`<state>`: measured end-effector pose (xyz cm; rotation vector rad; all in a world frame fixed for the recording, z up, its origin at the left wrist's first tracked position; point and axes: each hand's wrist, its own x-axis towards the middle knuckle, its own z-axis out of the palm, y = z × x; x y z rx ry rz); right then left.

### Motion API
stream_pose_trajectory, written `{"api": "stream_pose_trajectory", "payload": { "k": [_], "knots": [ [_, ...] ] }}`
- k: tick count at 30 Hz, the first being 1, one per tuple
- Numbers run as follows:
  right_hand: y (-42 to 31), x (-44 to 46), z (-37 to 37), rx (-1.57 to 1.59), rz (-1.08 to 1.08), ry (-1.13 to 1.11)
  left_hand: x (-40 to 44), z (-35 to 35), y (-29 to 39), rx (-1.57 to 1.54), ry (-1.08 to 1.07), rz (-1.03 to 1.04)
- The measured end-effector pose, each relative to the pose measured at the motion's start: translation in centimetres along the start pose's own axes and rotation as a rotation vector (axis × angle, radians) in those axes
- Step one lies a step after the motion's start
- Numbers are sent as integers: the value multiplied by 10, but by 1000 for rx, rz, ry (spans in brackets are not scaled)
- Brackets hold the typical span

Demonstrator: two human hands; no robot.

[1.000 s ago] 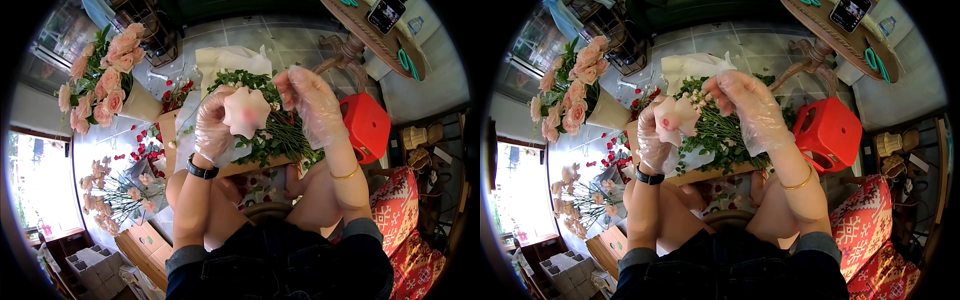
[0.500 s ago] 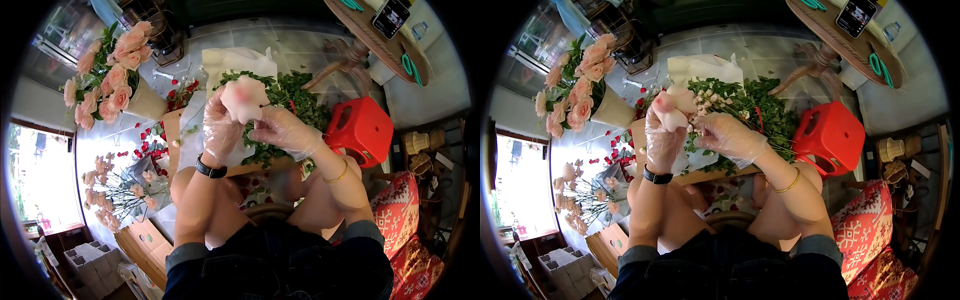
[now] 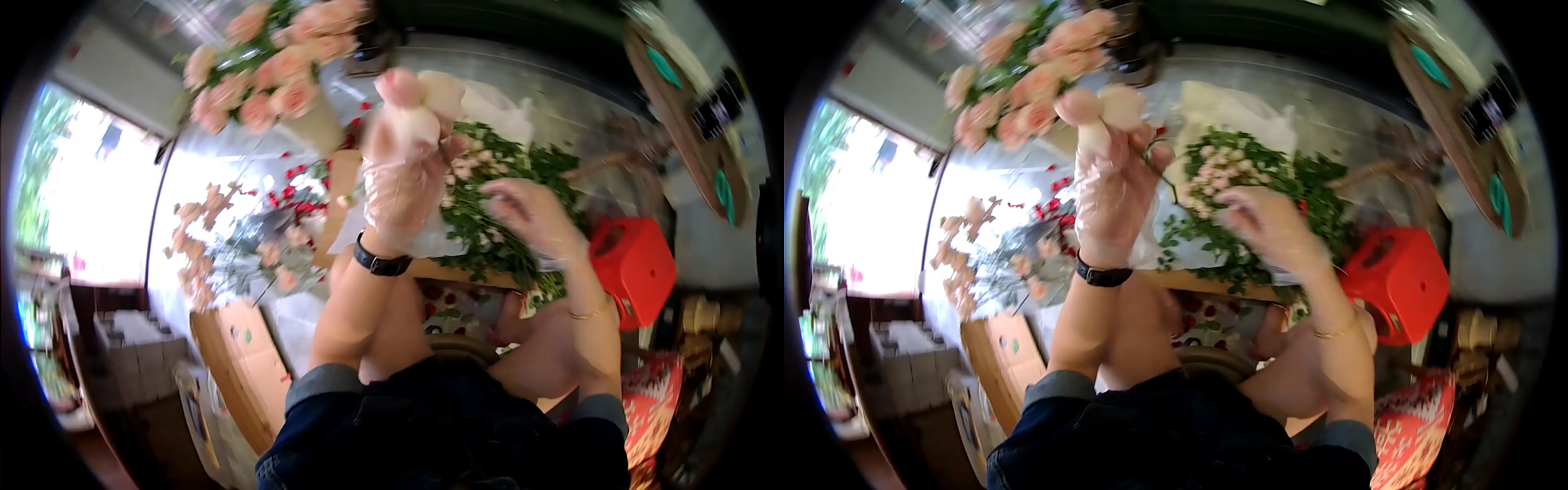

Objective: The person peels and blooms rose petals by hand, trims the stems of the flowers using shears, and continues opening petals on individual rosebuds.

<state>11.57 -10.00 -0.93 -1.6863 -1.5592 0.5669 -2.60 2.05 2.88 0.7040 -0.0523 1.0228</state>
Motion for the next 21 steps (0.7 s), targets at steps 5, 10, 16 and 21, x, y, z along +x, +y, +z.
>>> {"api": "stream_pose_trajectory", "payload": {
  "k": [5,10,16,21],
  "knots": [
    [3,-4,-20,9,44,11,-3,0,112,-175,45,242],
    [4,-3,-28,128,77,58,-46,9,249,-55,-13,542],
    [0,-1,-23,203,100,12,-86,-9,367,239,57,912],
    [0,0,-16,244,107,-46,-103,-20,367,333,152,997]
  ]
}}
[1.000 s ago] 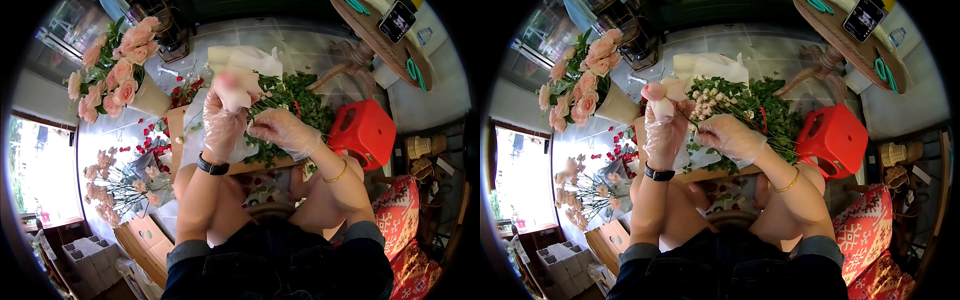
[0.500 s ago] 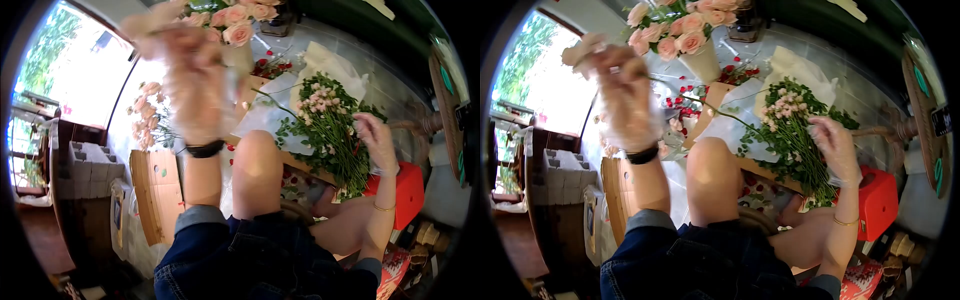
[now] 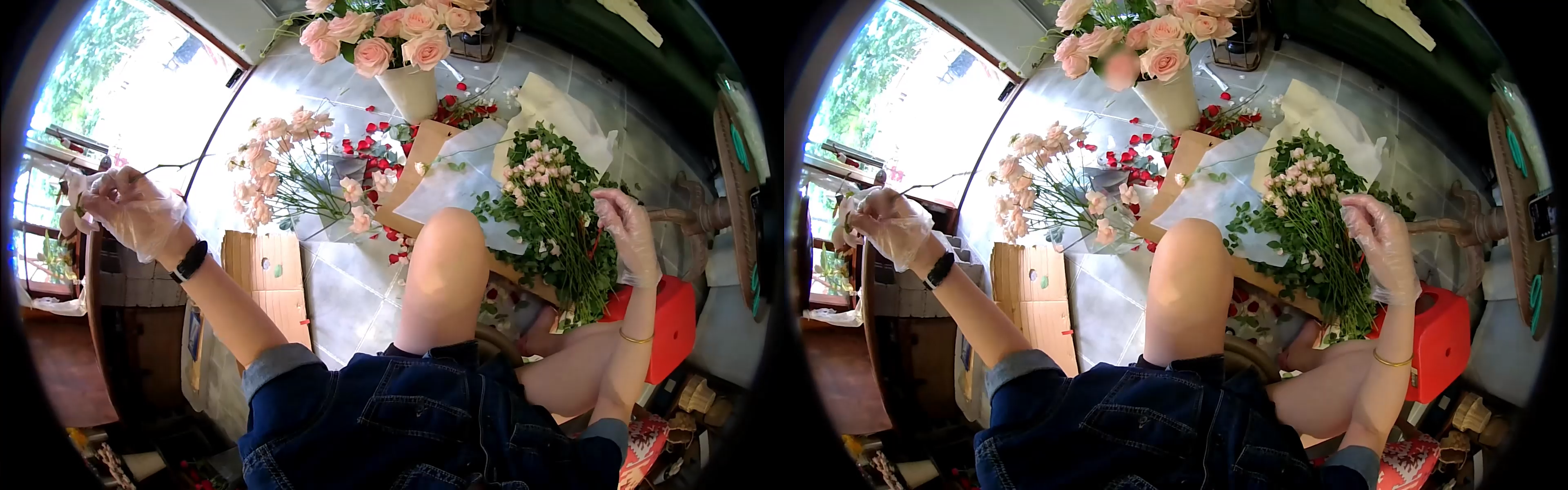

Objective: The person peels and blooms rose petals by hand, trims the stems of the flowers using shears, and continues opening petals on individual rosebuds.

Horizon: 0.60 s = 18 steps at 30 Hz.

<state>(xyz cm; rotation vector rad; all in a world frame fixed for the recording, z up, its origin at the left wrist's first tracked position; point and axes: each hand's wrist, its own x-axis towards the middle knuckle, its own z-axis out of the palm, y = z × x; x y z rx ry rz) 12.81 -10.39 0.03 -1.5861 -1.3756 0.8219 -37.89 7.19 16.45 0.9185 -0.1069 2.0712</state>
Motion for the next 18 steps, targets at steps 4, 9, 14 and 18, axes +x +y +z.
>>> {"api": "stream_pose_trajectory", "payload": {
  "k": [4,9,14,18],
  "knots": [
    [-2,0,2,-25,7,0,-26,12,-9,164,-54,-41],
    [0,1,0,-53,39,13,-49,-46,-37,588,17,84],
    [1,-1,-3,-30,18,2,-94,-92,-87,952,304,-152],
    [0,-2,-7,-17,31,-2,-135,-138,-124,829,304,-338]
  ]
}}
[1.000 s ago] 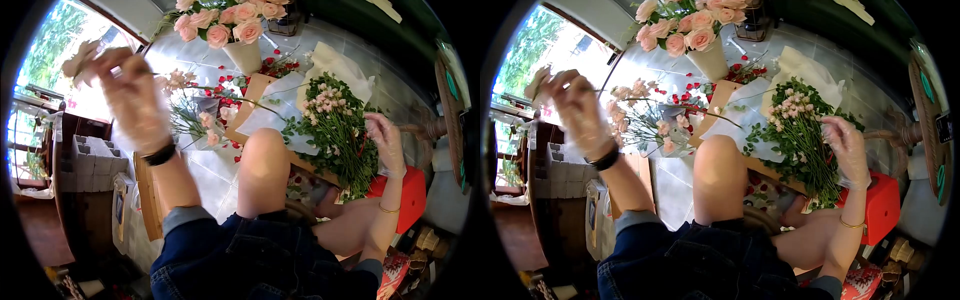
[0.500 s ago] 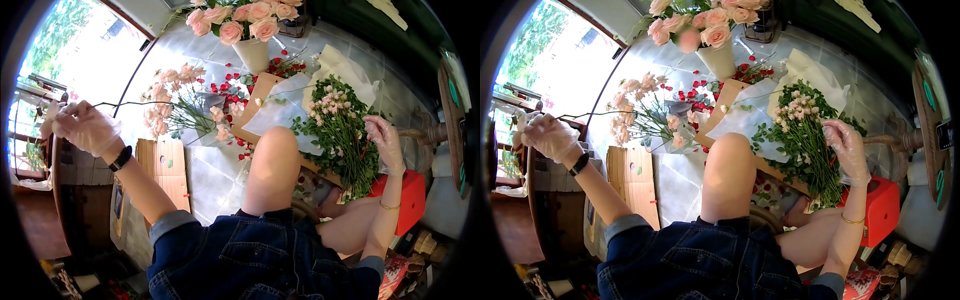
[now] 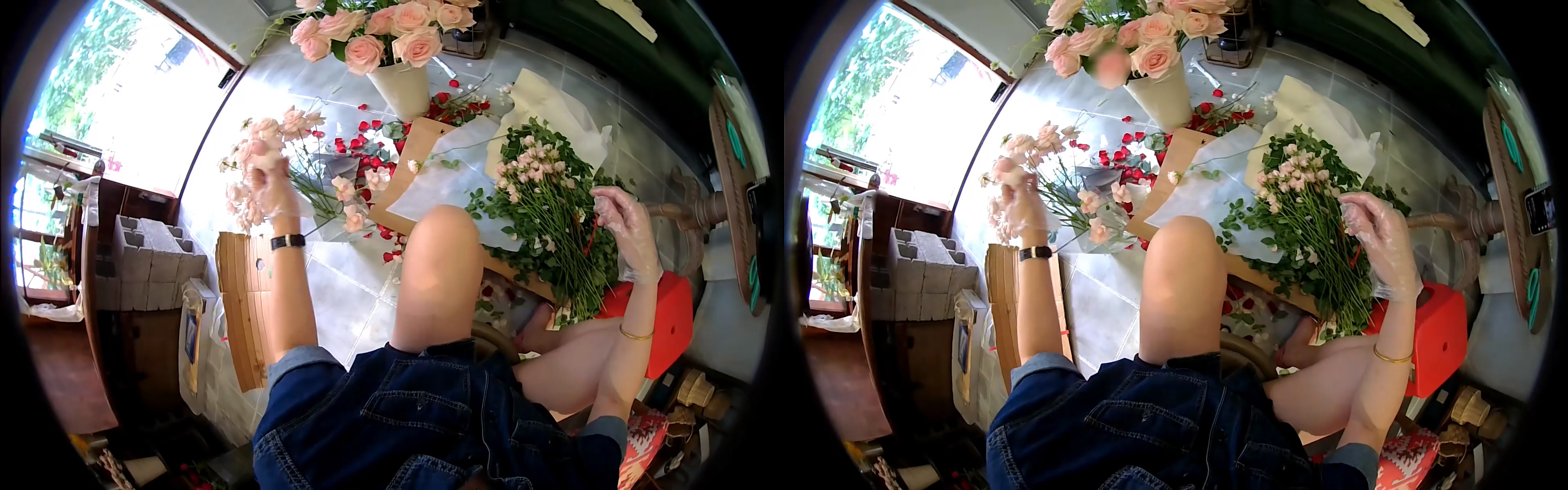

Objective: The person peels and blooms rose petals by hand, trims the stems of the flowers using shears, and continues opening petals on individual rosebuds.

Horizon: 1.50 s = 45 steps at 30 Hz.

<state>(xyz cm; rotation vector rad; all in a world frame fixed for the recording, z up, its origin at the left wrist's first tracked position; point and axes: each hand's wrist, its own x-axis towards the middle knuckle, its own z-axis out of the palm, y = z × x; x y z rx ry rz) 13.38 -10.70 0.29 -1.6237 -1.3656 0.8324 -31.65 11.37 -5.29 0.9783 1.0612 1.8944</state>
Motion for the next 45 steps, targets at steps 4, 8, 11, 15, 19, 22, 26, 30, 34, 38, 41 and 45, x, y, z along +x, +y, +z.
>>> {"api": "stream_pose_trajectory", "payload": {
  "k": [4,8,11,15,19,22,26,30,34,38,41,45],
  "knots": [
    [-1,-1,-4,-12,-3,3,-3,-27,-63,332,-148,-60],
    [2,-3,-7,-5,-11,24,3,-52,-80,698,-389,-245],
    [4,-5,-10,28,19,43,4,-77,-91,711,-579,-367],
    [6,-6,-14,44,19,41,6,-94,-93,866,-700,-519],
    [-1,-9,-13,22,36,38,17,-114,-118,1001,-903,-335],
    [-1,-8,-14,11,35,42,22,-115,-132,975,-971,-285],
    [5,-6,-16,-75,-32,34,11,-74,-100,1459,-785,-95],
    [8,-6,-19,-20,20,33,28,-84,-137,1191,-563,3],
    [44,0,-23,-134,6,22,28,-84,-146,1270,-547,-102],
    [111,13,-19,-611,130,-52,12,-110,-142,1630,-489,206],
    [134,19,2,-717,604,-257,-34,-61,-82,1603,-334,244],
    [225,7,53,-874,630,-417,-76,-2,-43,877,-351,124]
  ]
}}
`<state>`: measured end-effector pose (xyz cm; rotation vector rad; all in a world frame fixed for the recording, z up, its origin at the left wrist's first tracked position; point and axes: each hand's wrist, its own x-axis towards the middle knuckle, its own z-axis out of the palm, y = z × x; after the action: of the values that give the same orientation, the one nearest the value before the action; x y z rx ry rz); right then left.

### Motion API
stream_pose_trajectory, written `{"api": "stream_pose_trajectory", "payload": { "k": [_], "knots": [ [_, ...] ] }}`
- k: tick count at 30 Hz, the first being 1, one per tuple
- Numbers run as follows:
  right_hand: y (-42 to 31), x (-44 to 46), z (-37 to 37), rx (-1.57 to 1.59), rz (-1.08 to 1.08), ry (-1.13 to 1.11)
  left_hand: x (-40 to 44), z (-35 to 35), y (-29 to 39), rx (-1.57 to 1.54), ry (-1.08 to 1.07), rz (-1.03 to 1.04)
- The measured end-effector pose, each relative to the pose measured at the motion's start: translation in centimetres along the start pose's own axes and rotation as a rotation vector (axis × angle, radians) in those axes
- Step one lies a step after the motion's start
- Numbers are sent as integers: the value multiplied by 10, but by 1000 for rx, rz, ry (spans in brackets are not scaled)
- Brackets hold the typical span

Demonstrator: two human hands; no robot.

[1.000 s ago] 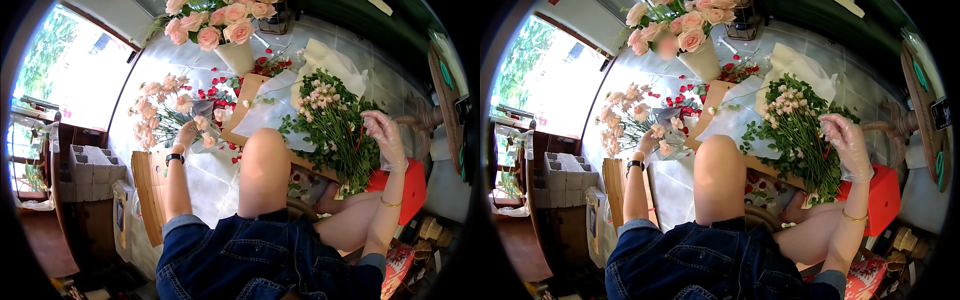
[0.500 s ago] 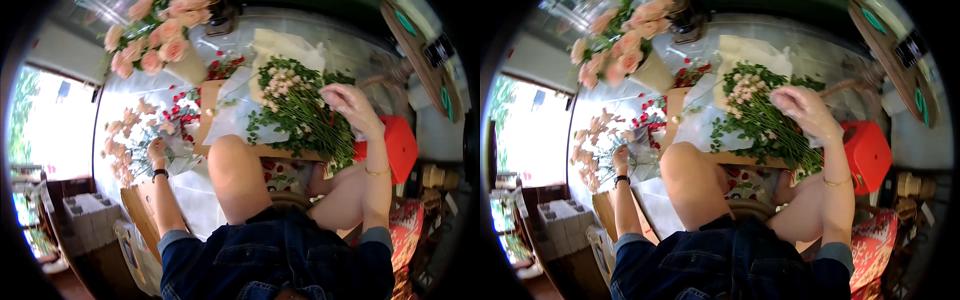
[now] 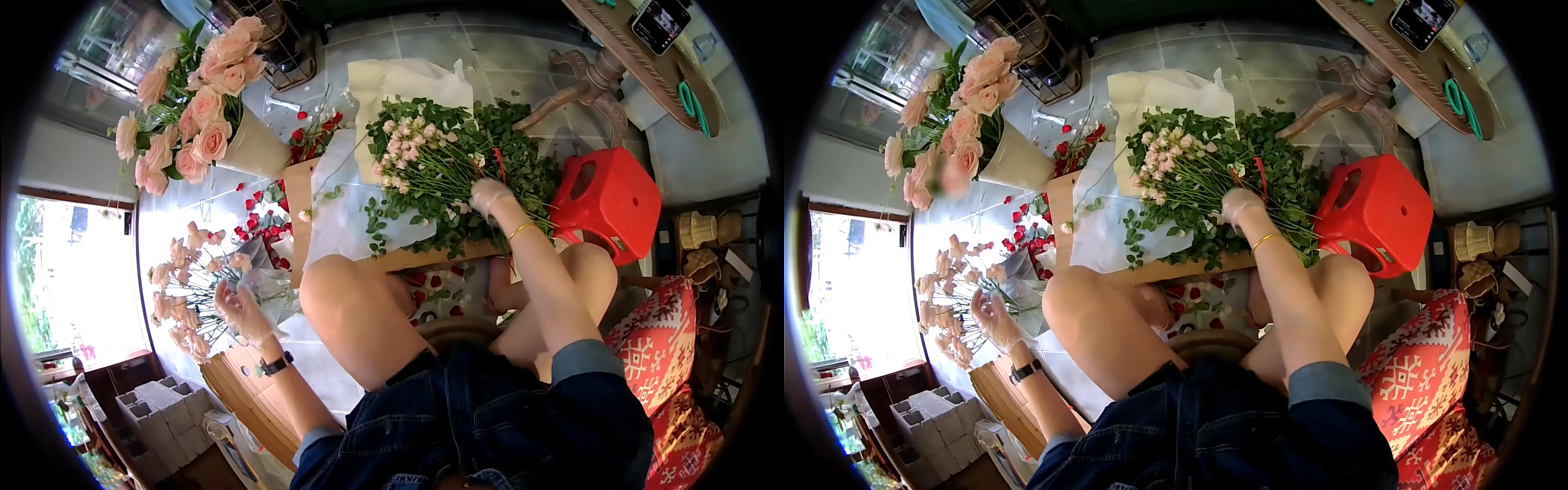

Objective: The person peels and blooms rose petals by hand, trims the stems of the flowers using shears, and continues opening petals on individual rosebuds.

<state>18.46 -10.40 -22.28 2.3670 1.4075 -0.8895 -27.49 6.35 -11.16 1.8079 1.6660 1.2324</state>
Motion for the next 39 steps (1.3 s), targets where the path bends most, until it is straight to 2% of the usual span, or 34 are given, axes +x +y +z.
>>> {"api": "stream_pose_trajectory", "payload": {
  "k": [2,3,4,5,8,9,10,12,15,16,17,19,20,21,22,25,29,32,33,34,36,38,39],
  "knots": [
    [-10,-5,13,14,89,-75,-8,23,86,-381,-114,42],
    [-18,-11,12,59,172,-92,-6,36,117,-435,-158,98],
    [-19,-9,21,51,162,-82,-5,47,147,-472,-278,46],
    [-21,-9,21,101,218,-91,-4,59,179,-421,-369,277],
    [-16,0,26,152,276,-7,-8,102,261,-330,-690,507],
    [-12,4,25,227,314,31,-10,122,269,-339,-740,628],
    [-6,10,26,301,350,68,-20,134,278,-344,-763,578],
    [12,33,40,306,334,154,-42,161,266,-234,-767,699],
    [28,57,60,353,333,371,-79,168,240,-15,-1054,756],
    [28,58,55,313,319,376,-85,161,238,-84,-1084,779],
    [28,60,51,274,301,379,-97,167,238,179,-1226,890],
    [24,69,45,381,169,635,-106,164,242,118,-1199,949],
    [16,70,40,313,79,802,-105,161,242,133,-1181,963],
    [1,69,24,308,48,786,-103,156,243,147,-1166,981],
    [-13,72,7,301,-106,798,-100,149,245,158,-1158,956],
    [-60,109,-28,228,-445,824,-90,136,245,288,-889,951],
    [-141,156,-43,-10,-591,652,-62,124,233,369,-945,776],
    [-184,218,-11,-112,-665,563,-43,124,219,407,-955,675],
    [-196,226,-8,-371,-700,564,-39,125,219,469,-1004,671],
    [-208,231,-2,-241,-685,469,-35,124,219,466,-1024,653],
    [-221,239,4,-315,-635,393,-27,124,220,466,-1047,620],
    [-224,244,5,-393,-568,324,-21,123,222,345,-895,682],
    [-224,244,-2,-374,-548,296,-26,127,221,343,-900,679]
  ]
}}
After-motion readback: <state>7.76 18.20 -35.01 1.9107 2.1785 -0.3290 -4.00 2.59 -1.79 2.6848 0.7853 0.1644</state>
